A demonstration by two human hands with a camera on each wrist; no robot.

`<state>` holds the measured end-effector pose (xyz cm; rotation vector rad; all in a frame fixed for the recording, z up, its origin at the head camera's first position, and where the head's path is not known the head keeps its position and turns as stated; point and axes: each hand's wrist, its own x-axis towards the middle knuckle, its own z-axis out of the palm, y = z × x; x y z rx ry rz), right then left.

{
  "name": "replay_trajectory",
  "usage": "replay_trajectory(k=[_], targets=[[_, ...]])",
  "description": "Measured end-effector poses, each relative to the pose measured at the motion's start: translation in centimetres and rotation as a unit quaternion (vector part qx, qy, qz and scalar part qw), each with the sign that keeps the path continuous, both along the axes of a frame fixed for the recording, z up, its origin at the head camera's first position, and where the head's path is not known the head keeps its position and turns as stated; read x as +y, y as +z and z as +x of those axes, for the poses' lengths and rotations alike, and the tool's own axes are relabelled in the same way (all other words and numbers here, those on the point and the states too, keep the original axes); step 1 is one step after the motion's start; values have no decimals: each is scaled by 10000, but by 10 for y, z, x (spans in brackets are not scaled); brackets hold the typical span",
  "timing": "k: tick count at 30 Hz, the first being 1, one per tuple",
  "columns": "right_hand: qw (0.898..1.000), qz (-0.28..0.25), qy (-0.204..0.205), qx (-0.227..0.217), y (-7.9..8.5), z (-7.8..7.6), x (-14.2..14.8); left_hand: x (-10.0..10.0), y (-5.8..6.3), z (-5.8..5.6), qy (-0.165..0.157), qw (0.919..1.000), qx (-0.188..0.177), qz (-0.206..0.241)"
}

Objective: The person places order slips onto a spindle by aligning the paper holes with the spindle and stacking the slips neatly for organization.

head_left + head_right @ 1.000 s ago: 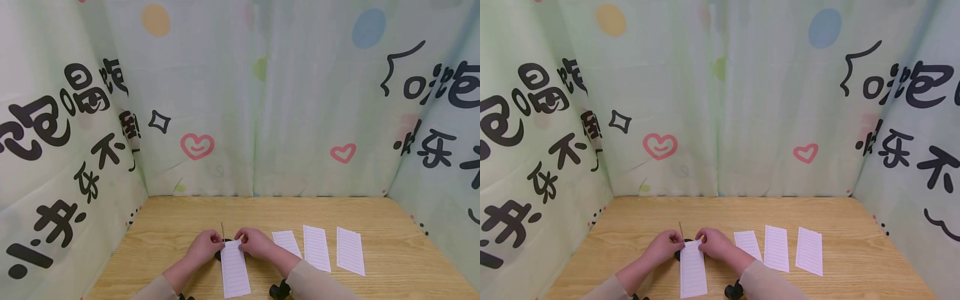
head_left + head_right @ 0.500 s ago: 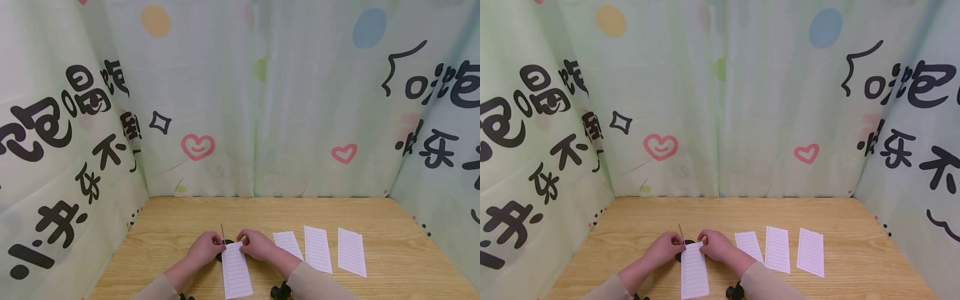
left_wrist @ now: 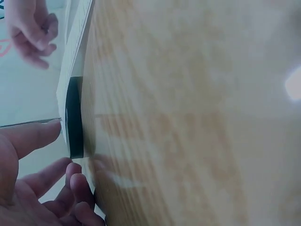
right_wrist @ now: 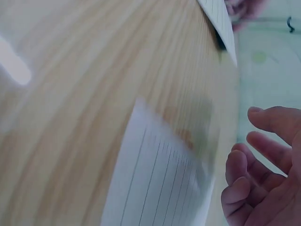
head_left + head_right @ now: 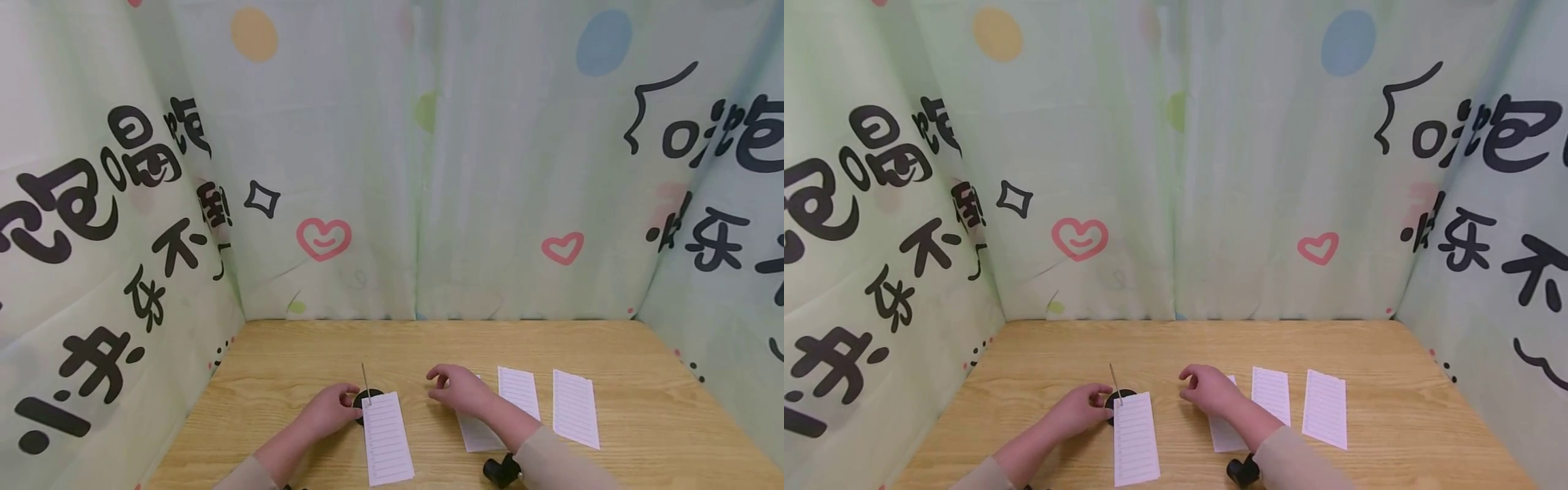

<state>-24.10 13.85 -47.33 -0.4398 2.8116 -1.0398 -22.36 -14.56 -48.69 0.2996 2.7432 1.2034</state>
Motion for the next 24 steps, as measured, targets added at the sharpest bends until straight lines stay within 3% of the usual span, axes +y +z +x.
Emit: replay_trajectory(k=[11, 17, 24], targets=[[9970, 453, -621, -117, -4, 1, 65, -2, -5, -1, -365, 9992, -92, -114], [9964, 544, -619, -201, -4, 1, 74, -4, -5, -2, -410, 9989, -45, -215], [9916, 1149, -561, -198, -3, 0, 75, -1, -5, -1, -473, 9985, -43, -266]])
